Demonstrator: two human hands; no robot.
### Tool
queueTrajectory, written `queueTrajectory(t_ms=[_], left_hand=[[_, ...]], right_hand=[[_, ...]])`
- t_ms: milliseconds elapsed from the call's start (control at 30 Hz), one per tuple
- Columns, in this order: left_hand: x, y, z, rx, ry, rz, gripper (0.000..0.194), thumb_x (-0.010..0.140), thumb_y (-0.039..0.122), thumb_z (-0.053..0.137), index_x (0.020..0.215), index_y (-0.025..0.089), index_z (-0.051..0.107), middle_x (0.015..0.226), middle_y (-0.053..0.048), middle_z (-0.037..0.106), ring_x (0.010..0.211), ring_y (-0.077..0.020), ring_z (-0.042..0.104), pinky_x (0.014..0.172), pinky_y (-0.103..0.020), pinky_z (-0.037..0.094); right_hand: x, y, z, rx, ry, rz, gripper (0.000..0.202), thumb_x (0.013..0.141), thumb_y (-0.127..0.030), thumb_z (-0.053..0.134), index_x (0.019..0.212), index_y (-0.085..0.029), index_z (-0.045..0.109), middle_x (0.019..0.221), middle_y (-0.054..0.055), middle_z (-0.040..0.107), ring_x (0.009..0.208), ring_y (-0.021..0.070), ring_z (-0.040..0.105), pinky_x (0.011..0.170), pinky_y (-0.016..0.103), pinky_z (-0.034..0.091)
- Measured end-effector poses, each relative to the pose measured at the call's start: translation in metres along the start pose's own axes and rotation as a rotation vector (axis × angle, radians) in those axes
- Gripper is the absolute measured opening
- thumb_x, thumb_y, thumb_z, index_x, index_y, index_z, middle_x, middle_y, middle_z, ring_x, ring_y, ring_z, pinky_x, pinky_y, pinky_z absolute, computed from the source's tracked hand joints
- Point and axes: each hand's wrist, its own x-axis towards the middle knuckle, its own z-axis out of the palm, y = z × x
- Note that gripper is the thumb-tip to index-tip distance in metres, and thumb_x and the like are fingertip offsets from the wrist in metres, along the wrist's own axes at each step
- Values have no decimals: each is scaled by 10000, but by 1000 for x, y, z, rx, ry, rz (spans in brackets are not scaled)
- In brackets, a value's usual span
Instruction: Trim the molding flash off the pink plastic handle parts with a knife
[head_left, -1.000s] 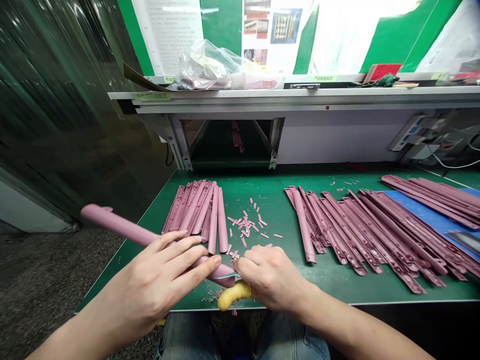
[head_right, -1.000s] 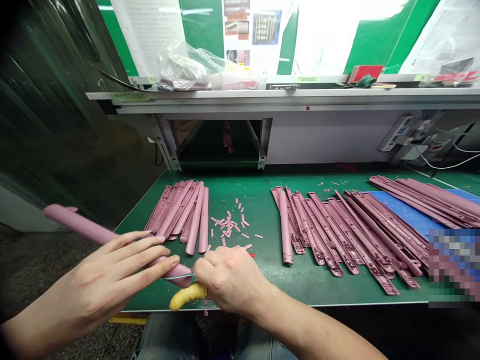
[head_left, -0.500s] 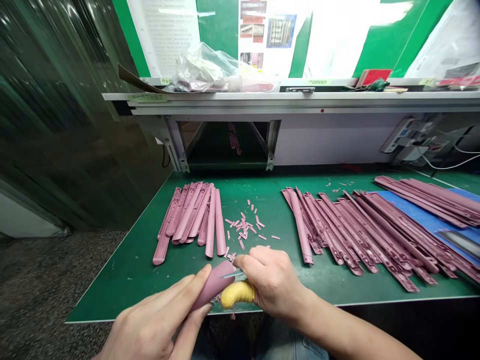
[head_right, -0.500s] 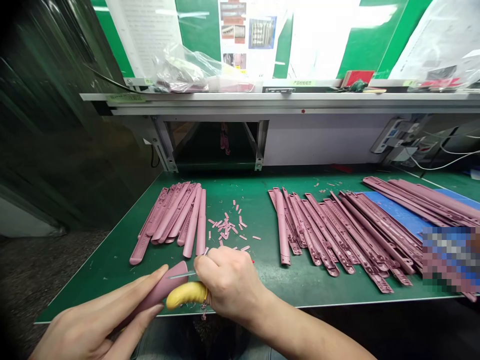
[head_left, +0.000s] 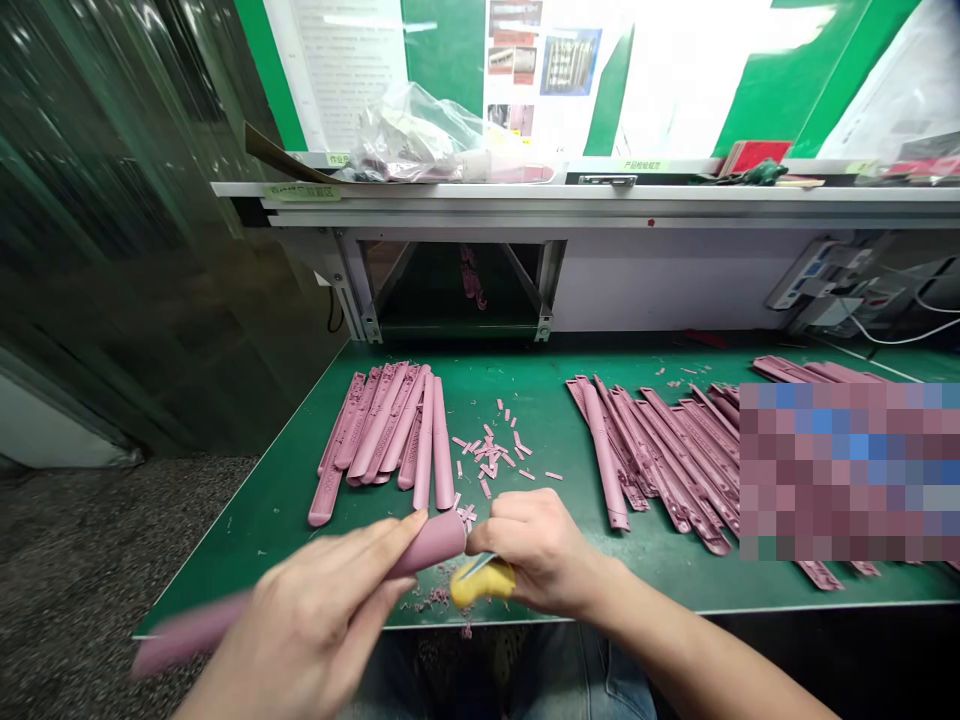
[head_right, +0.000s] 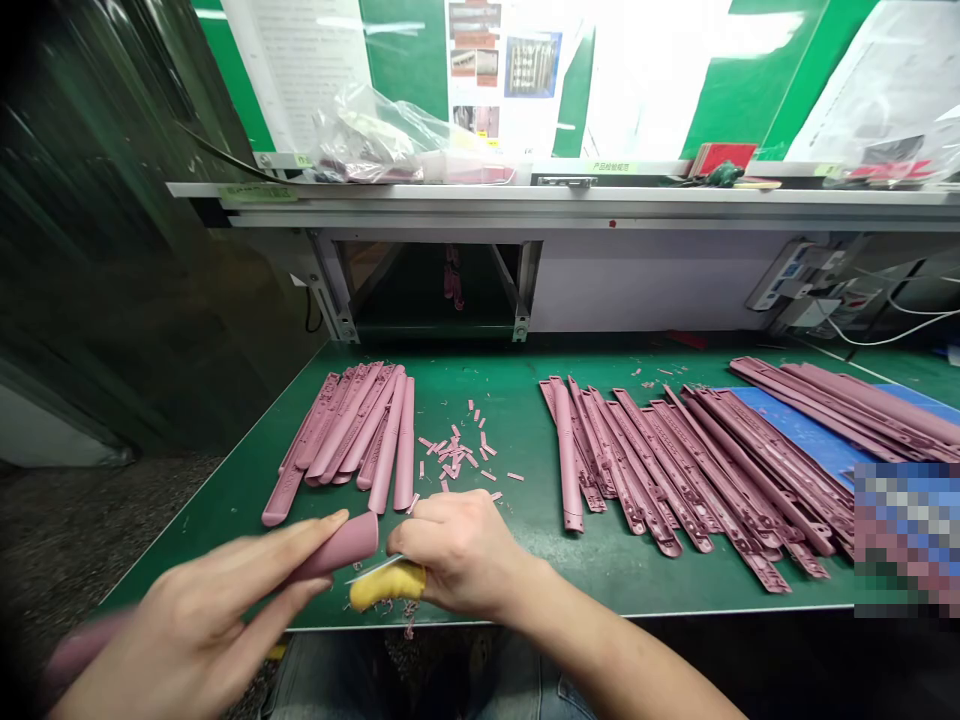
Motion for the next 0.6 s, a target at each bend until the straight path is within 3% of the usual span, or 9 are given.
queueTrajectory(t_ms=[100, 167, 267, 367, 467, 567, 600], left_hand=[[15, -20, -13, 42, -68, 249, 405, 905, 108, 438, 1260, 269, 550, 1265, -19, 625, 1272, -237, 467, 1045, -450, 401], [26, -25, -21, 36, -101, 350, 423, 924, 72, 367, 1238, 271, 567, 1285, -16, 611, 1329, -232, 387, 1097, -494, 308], [35, -25, -28, 14, -127, 428, 413, 931, 71, 341, 1219, 241, 583, 1284, -41, 610, 1326, -242, 389, 1114, -511, 265], [31, -23, -33, 24, -137, 429, 460, 903, 22, 343, 1241, 240, 565, 1267, -43, 621, 1309, -254, 413, 1109, -534, 261], [23, -21, -31, -64, -63, 292, 466, 864, 44, 472, 1280, 248, 522, 1204, -42, 655, 1174, -229, 557, 1042, -420, 417], [32, -14, -7, -517, 186, -174, 438, 828, 195, 626, 1241, 243, 488, 999, -32, 707, 856, -170, 699, 759, -245, 590], [41, -9, 7, -757, 281, -351, 381, 880, 234, 559, 1243, 242, 445, 957, -34, 705, 827, -175, 709, 736, -276, 604]], right_hand=[[4, 10, -9, 67, -87, -55, 633, 909, -661, 278, 779, -160, 642, 552, -28, 474, 480, 92, 404, 481, 230, 241], [8, 14, -11, 1, -165, -79, 628, 912, -656, 274, 752, -171, 639, 558, -20, 481, 480, 101, 393, 477, 247, 218], [11, 17, -13, -76, -271, -130, 589, 966, -559, 255, 678, -182, 604, 575, -4, 499, 500, 116, 393, 487, 273, 195], [8, 16, -16, -16, -273, -179, 572, 989, -472, 253, 602, -183, 559, 537, -5, 474, 488, 120, 382, 485, 285, 193], [1, 3, -12, 227, -109, -89, 603, 961, -572, 243, 660, -180, 589, 506, -16, 459, 468, 107, 410, 475, 252, 253], [-7, -17, 12, 431, 63, 191, 547, 827, -675, 473, 951, -159, 607, 713, 49, 609, 626, 140, 555, 562, 229, 410], [-9, -20, 22, 468, 82, 254, 573, 769, -659, 572, 1052, -161, 567, 817, 76, 643, 678, 157, 583, 573, 231, 440]])
